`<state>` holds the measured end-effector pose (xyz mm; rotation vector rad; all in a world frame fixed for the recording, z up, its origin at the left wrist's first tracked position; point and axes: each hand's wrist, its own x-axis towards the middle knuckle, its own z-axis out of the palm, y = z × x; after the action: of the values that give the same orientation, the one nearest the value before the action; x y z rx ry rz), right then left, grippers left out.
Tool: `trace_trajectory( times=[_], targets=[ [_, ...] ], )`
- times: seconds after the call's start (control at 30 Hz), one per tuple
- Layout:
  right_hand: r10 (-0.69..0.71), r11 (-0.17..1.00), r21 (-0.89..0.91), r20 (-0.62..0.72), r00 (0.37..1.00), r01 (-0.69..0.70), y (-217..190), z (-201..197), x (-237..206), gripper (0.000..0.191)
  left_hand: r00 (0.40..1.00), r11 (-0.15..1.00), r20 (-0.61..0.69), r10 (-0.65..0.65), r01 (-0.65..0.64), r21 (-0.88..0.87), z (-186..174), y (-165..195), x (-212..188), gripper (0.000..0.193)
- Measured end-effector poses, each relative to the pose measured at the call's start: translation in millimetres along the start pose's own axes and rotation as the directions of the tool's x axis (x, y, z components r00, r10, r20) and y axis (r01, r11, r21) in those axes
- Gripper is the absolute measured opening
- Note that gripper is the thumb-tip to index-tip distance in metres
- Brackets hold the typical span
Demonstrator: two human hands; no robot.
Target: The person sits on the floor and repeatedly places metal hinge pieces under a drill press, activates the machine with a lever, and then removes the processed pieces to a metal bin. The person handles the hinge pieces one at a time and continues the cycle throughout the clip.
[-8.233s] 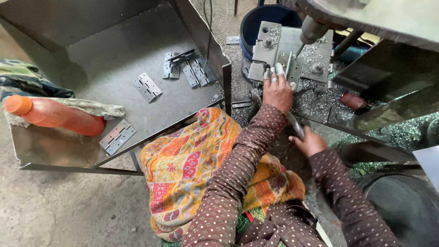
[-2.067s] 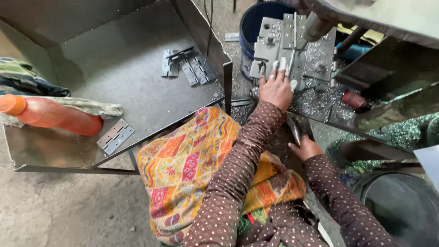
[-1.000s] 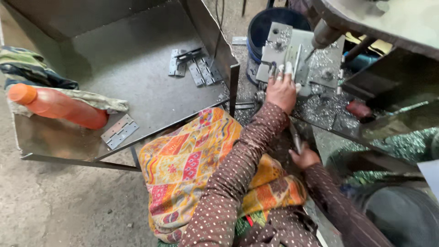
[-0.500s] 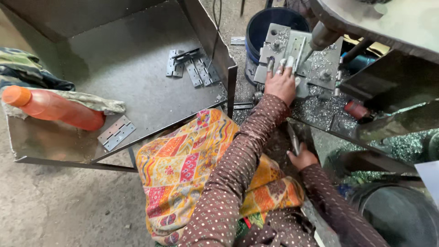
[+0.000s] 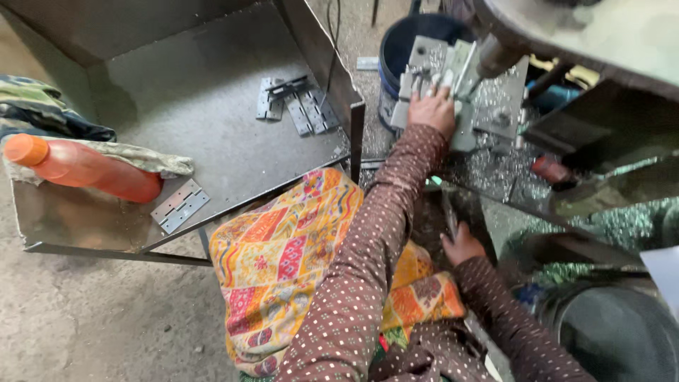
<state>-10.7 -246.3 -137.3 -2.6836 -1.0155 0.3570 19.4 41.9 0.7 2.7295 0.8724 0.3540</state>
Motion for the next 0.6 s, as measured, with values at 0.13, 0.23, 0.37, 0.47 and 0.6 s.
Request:
trace_trajectory(
  times=[0.13, 0.23, 0.37, 0.47, 0.6],
  targets=[
    [0.007, 0.999, 0.052, 0.142, 0.990, -0.014, 13.3, -41.4, 25.4, 0.059, 0.999, 0.999, 0.011, 0.031, -0.032, 0.019, -4.3, -0.2, -8.3, 0.025],
    [-0.014, 0.998, -0.062, 0.204, 0.979, 0.027, 8.9, -66.3, 38.2, 0.064, 0.990, 0.983, -0.056, 0.133, -0.124, 0.134, -7.8, 9.9, -51.3, 0.022],
    [-0.035, 0.996, -0.070, 0.207, 0.978, 0.050, 0.0, -72.4, 38.4, 0.067, 0.882, 0.957, -0.408, 0.235, -0.138, 0.254, -10.7, 23.0, -134.1, 0.025],
    [-0.068, 0.997, 0.047, 0.138, 0.988, 0.062, -0.7, -67.4, 33.2, 0.063, 0.812, 0.930, -0.458, 0.363, -0.287, 0.228, -24.6, 6.3, -150.6, 0.024],
    [-0.005, 0.999, -0.046, 0.188, 0.982, 0.014, 4.7, -62.6, 31.1, 0.064, 0.736, 0.876, -0.546, 0.400, -0.481, -0.007, -44.8, 2.9, -140.2, 0.016]
  ],
)
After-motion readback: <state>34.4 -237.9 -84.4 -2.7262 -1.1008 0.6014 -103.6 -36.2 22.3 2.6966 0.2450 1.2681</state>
